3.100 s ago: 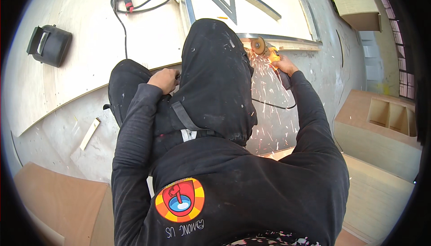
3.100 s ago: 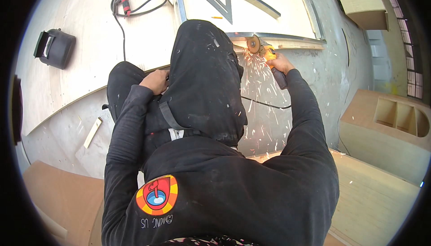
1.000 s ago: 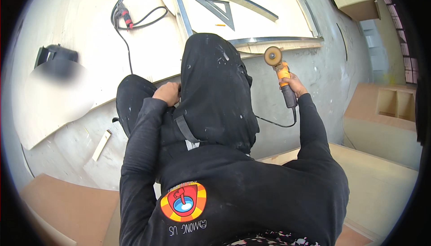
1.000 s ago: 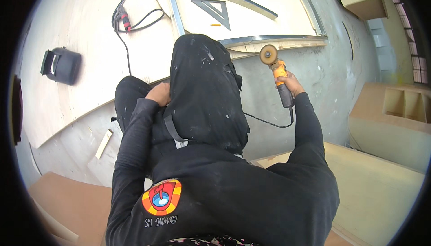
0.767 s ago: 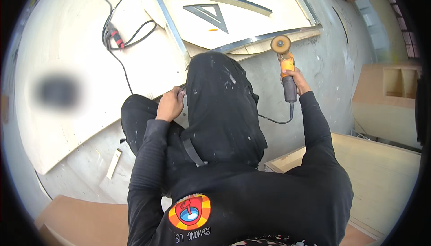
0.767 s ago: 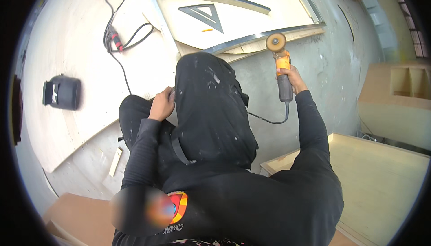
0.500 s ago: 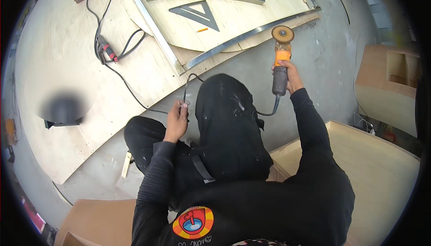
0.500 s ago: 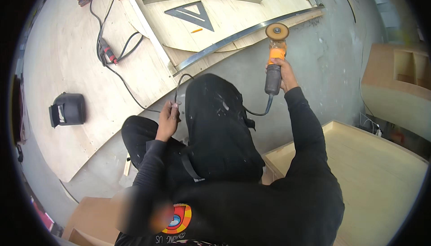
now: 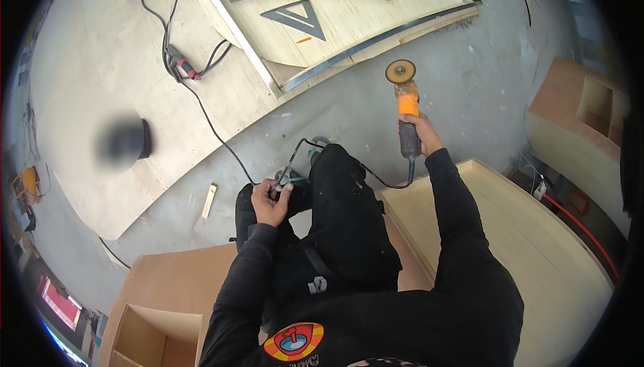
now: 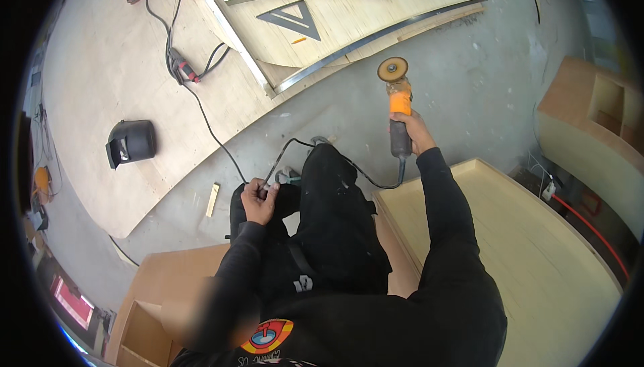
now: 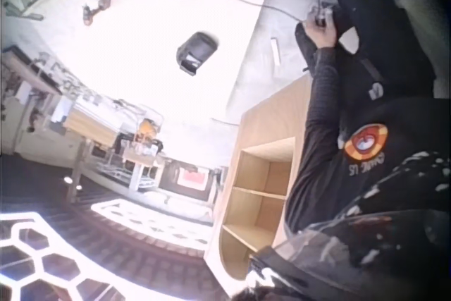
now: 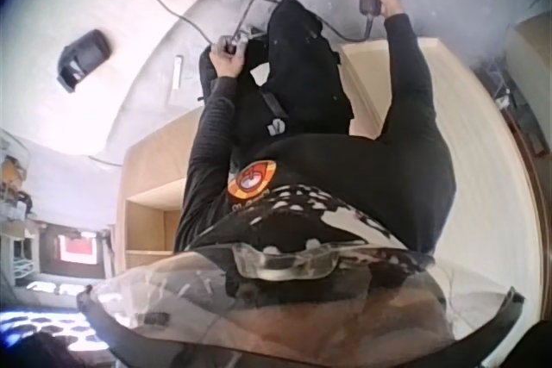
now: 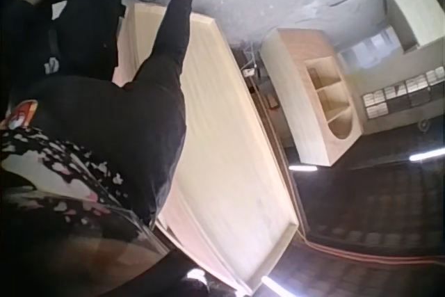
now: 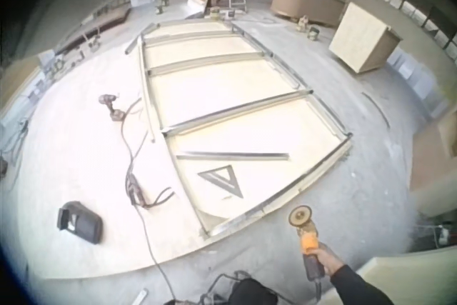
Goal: The user is cutting a curved metal strip with a handheld angle grinder on a wooden workspace.
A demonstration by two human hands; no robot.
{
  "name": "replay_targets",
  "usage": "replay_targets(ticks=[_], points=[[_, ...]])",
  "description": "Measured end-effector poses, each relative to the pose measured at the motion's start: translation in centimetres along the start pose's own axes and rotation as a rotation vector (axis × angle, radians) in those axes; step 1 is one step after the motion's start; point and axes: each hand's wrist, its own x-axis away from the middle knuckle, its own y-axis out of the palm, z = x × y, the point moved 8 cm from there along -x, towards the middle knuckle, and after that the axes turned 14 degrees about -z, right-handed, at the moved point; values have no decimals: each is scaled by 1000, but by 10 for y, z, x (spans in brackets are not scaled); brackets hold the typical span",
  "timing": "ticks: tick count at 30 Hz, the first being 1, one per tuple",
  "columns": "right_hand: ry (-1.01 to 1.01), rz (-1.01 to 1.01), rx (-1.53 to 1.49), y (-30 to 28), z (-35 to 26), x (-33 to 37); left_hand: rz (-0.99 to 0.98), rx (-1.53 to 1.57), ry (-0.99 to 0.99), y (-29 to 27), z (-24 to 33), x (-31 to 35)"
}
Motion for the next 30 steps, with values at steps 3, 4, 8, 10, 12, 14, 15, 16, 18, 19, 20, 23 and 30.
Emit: replay_targets(ticks=[3,4,8,10,12,14,15,16,18,19,20,23,30], points=[[-25,4,29,5,-26,23,232,-10,17,-35,9,27],[-18,2,33,6,-34,31,328,-124,33,-52,15,39],[-60,-8,-102,15,-71,57,491,-80,-2,-112,14,48],[-6,-6,-157,14,-84,62,549,-121,42,-134,23,40],[14,28,251,2,-109,54,536,32,5,-141,21,26],[-24,12,360,-3,-127,38,524,185,-42,-143,16,10],[-69,-4,470,-4,-142,29,500,189,30,-142,21,1],[-57,-11,474,-8,-153,15,478,193,101,-143,27,-6],[-48,-108,760,6,-179,-3,427,143,-87,-132,36,-17],[20,-67,821,-4,-179,-10,548,268,-153,-125,52,-27],[27,-72,830,-11,-184,-23,682,389,-212,-124,72,-41],[49,-122,1084,-3,-200,-54,733,348,-80,-130,110,-74],[304,-287,1202,16,-221,-113,492,1032,96,-117,129,-126]])
